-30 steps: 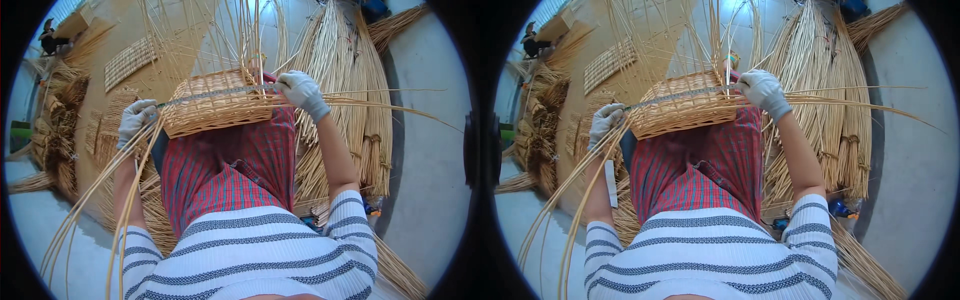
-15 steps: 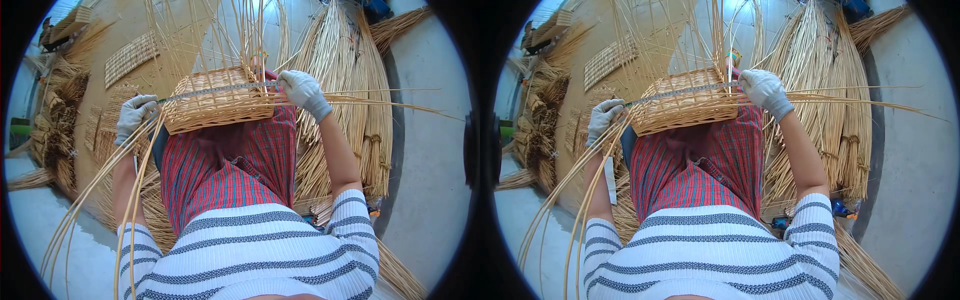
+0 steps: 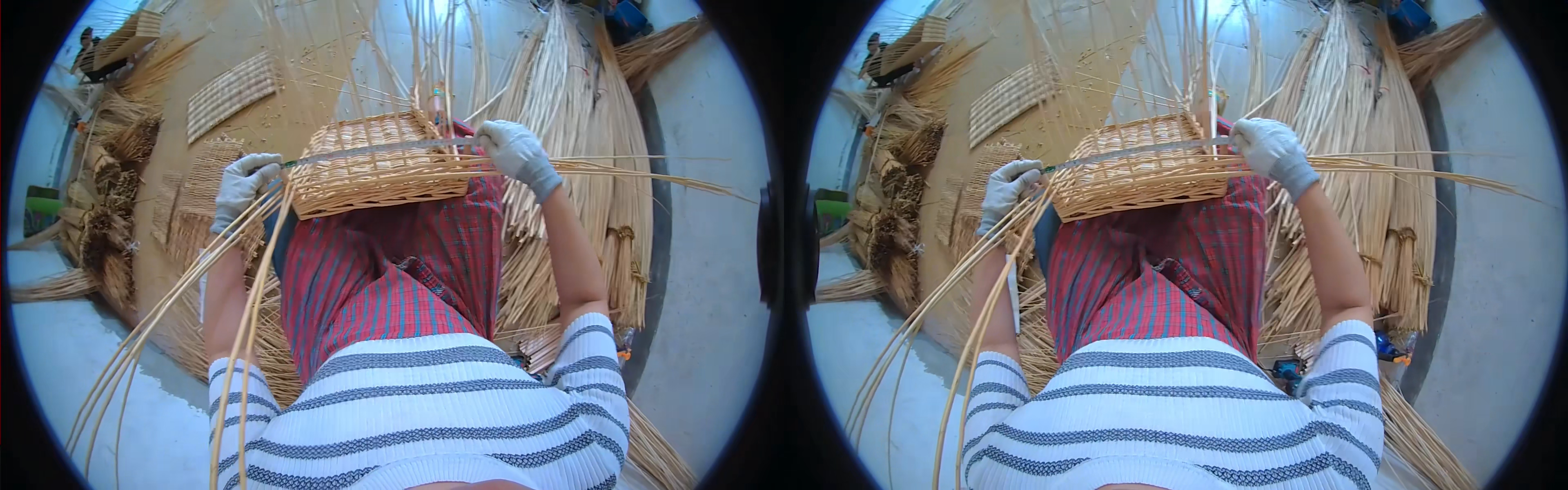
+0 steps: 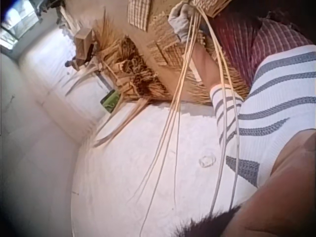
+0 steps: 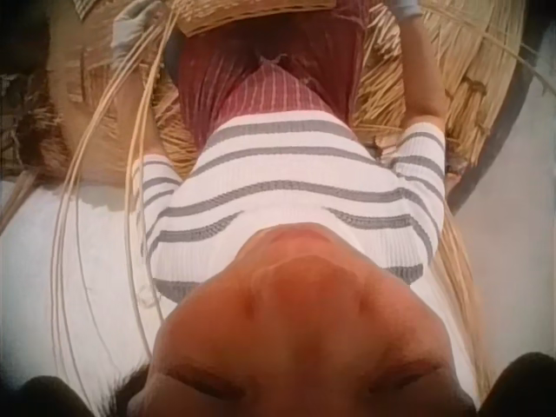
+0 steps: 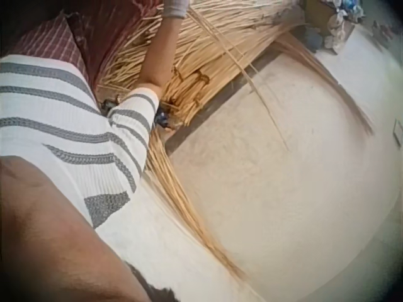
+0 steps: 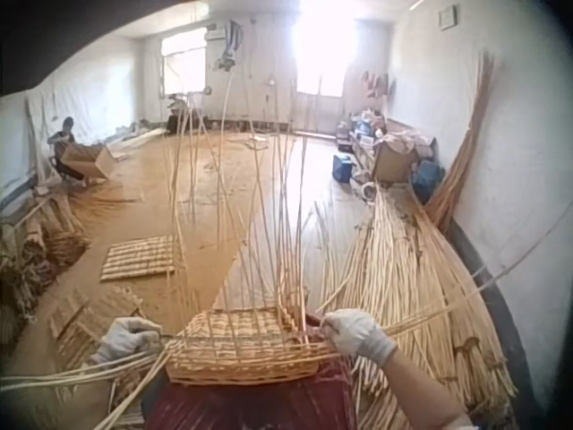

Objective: Weaving a wicker basket using long reeds.

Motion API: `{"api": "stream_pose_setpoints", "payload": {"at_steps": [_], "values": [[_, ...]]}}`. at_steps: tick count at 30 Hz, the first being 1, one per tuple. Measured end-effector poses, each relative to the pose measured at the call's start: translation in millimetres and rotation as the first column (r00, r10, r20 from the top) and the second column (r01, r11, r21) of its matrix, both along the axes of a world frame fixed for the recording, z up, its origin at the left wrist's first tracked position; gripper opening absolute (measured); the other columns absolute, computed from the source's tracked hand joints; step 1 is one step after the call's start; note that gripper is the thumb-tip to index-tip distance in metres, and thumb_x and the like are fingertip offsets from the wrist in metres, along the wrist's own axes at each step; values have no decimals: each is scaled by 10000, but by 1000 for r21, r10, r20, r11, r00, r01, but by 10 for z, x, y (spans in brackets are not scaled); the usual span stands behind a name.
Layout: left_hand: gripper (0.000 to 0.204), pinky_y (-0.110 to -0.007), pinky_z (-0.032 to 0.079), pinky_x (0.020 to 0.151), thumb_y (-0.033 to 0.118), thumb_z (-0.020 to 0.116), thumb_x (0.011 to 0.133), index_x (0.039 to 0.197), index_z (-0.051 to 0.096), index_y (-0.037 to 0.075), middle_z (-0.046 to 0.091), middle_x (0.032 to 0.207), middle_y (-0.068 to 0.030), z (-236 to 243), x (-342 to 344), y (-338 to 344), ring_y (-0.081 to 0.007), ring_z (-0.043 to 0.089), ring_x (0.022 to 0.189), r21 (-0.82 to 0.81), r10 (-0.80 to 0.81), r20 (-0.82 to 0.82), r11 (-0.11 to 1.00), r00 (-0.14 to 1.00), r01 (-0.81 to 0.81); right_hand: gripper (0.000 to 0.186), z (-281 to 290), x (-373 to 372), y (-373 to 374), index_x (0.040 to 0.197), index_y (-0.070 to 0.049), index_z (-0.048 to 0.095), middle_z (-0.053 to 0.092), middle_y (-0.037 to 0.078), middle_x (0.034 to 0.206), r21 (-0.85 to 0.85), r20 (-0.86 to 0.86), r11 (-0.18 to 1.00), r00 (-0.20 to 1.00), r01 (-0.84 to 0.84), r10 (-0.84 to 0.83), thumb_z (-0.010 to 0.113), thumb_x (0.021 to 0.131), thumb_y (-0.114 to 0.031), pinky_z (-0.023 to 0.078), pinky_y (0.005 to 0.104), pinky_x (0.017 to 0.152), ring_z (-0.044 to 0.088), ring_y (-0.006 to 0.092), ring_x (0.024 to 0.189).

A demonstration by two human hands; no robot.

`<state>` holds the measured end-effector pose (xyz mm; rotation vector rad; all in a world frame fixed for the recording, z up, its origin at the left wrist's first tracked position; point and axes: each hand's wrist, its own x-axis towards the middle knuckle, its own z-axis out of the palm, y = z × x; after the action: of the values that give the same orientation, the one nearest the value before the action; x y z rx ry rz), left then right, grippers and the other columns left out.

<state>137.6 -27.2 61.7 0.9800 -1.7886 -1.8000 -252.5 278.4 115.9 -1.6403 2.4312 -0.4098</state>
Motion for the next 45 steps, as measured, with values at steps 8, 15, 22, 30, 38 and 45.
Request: {"api": "stream_pose_setpoints", "payload": {"at_steps": [8, 15, 22, 30, 38, 45], "values": [[382, -283, 505, 892, 337, 627, 1002, 1237, 660, 37, 704, 1091, -26, 64, -100, -103, -115, 627, 1001, -120, -210, 22, 970, 977, 211, 103, 431, 913, 362, 908, -83, 622, 630, 103, 828, -332, -236, 920, 963, -207, 132, 666, 901, -176, 480, 450, 724, 624, 324, 807], [389, -231, 479, 653, 330, 738, 924, 1150, 682, 19, 687, 922, 0, 148, -537, -52, -58, 582, 754, -37, -357, 193, 928, 914, 370, 292, -231, 1671, 728, 970, -102, 692, 697, 165, 931, 367, 387, 857, 897, -362, 214, 644, 898, -380, 539, 474, 827, 679, 360, 921], [358, -226, 475, 553, 406, 723, 927, 937, 739, 49, 645, 700, 5, 151, -640, -76, -58, 581, 604, -35, -358, 303, 922, 883, 386, 356, -307, 1372, -202, 1043, 14, 678, 655, 44, 798, -99, 882, 924, 462, 369, -90, 605, 991, -331, 484, 284, 683, 586, 101, 716], [413, -268, 506, 553, 421, 676, 952, 910, 737, 15, 663, 710, -31, 134, -690, -107, -103, 613, 604, -14, -295, 455, 941, 840, 338, 440, -535, 1713, -2, 1102, -12, 699, 687, 54, 782, 148, 939, 859, 203, 490, -277, 500, 1048, -400, 486, 249, 575, 646, 119, 678], [312, -295, 518, 617, 292, 529, 1025, 1016, 648, 4, 622, 792, -49, -296, -187, 176, -139, 616, 710, 75, 235, -221, 972, 947, -224, 517, -1099, 1331, -199, 1064, -20, 656, 683, 41, 826, 484, 872, 714, -351, 507, -342, 555, 996, -522, 444, 226, 494, 633, 131, 649], [154, -370, 521, 890, 91, 605, 974, 1083, 651, -8, 694, 1002, -157, -382, 9, 1707, -301, 678, 977, -592, 232, -8, 783, 973, -191, 497, -1054, 1337, -173, 1220, 4, 607, 716, 58, 1007, 368, 732, 796, -678, 481, 71, 445, 1060, -437, 536, 208, 515, 691, 149, 770]]}}
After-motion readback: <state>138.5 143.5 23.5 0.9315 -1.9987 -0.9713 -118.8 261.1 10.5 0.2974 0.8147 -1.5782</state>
